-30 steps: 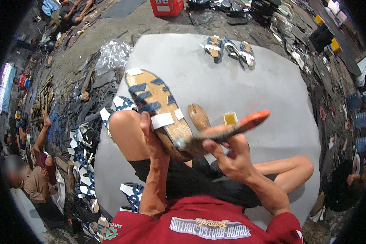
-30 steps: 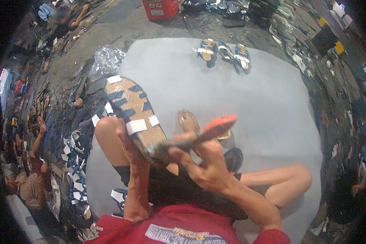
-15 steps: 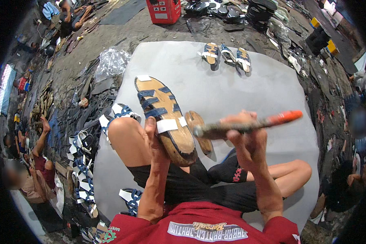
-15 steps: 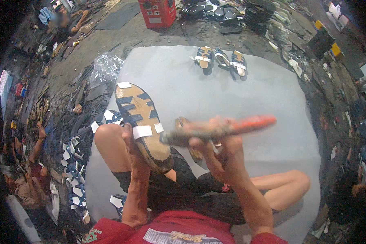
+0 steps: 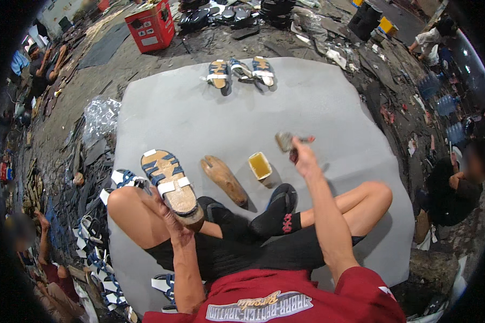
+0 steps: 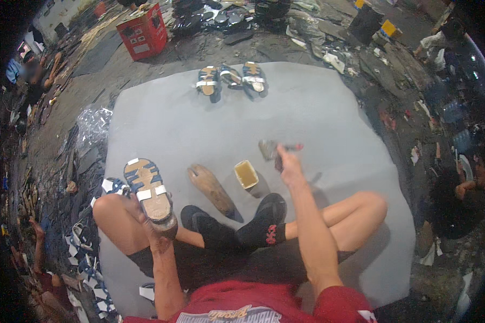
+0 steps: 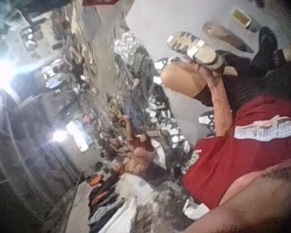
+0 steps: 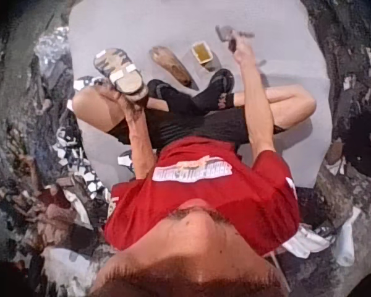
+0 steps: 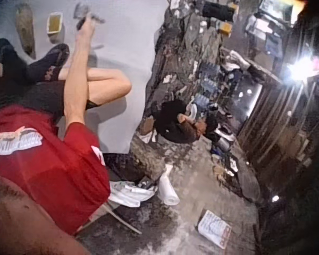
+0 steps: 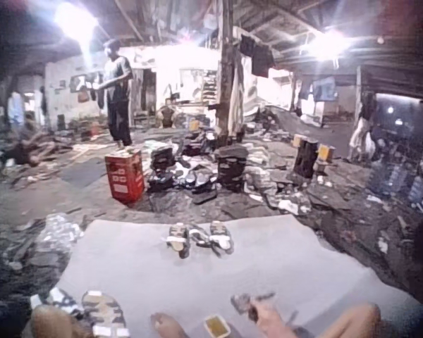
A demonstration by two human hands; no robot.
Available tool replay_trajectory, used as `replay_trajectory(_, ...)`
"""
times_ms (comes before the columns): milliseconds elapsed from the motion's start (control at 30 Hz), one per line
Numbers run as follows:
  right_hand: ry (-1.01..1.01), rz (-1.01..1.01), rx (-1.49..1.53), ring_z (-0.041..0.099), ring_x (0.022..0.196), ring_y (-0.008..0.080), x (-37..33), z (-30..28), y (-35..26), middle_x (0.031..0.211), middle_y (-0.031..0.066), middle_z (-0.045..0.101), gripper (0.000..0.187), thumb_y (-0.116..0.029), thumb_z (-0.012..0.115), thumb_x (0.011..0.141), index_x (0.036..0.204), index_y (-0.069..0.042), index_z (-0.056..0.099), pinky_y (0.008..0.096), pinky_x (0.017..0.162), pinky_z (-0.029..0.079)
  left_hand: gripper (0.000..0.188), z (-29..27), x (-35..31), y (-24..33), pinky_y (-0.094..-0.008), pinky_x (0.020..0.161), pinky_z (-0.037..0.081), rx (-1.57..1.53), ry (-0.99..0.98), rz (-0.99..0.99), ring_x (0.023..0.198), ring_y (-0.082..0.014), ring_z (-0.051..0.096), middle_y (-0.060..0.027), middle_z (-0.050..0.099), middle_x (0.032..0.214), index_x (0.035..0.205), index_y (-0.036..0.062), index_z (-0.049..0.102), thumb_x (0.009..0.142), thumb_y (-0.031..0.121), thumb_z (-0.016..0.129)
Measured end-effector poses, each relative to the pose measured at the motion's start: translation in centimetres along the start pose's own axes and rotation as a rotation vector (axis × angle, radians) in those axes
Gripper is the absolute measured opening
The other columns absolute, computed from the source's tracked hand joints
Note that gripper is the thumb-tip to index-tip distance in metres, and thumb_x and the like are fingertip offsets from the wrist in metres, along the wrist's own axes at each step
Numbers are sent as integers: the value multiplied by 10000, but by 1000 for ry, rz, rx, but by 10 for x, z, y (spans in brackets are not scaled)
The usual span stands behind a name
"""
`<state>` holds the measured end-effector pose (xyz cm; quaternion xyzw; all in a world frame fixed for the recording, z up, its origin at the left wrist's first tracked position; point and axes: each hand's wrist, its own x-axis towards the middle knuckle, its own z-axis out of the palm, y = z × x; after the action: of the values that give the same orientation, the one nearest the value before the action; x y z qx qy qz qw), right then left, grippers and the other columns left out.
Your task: The person sits on a floor mat and applies glue to the soles of sandals using a brush. They repeatedly dip the brush into a small container, spread glue on the sole, and place the finished sandals aside. The person handles multiple sandals one at a time and continues the process across the clip.
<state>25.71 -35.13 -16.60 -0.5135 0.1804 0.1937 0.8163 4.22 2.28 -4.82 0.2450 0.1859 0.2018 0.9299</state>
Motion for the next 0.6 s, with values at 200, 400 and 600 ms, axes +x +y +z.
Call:
replay_trajectory(200,56,-2,-217,566,704,98,14,0,77,907,9,674,328,-385,790,983,1036,-81,681,309,600,420,538,29,-16,0,-405,883,632,86,35,42,1037,-245,732,-98,711,1237,1420,85,558,1064,487,592)
replay_trajectory(400,380,-52,-835,653,802,225,10,1,103,956,133,690,441,-397,790,966,1062,6,638,368,709,525,586,27,-15,-3,-418,985,591,153,83,53,1130,-216,699,-71,697,1270,1431,117,548,1054,563,591)
replay_trajectory(600,307,-535,-1234,622,1217,457,-49,64,46,1355,277,612,514,-252,742,920,1309,23,548,492,990,519,594,8,-8,8,-453,1067,543,65,49,129,1229,-229,655,-62,656,1372,1447,141,560,1039,567,623)
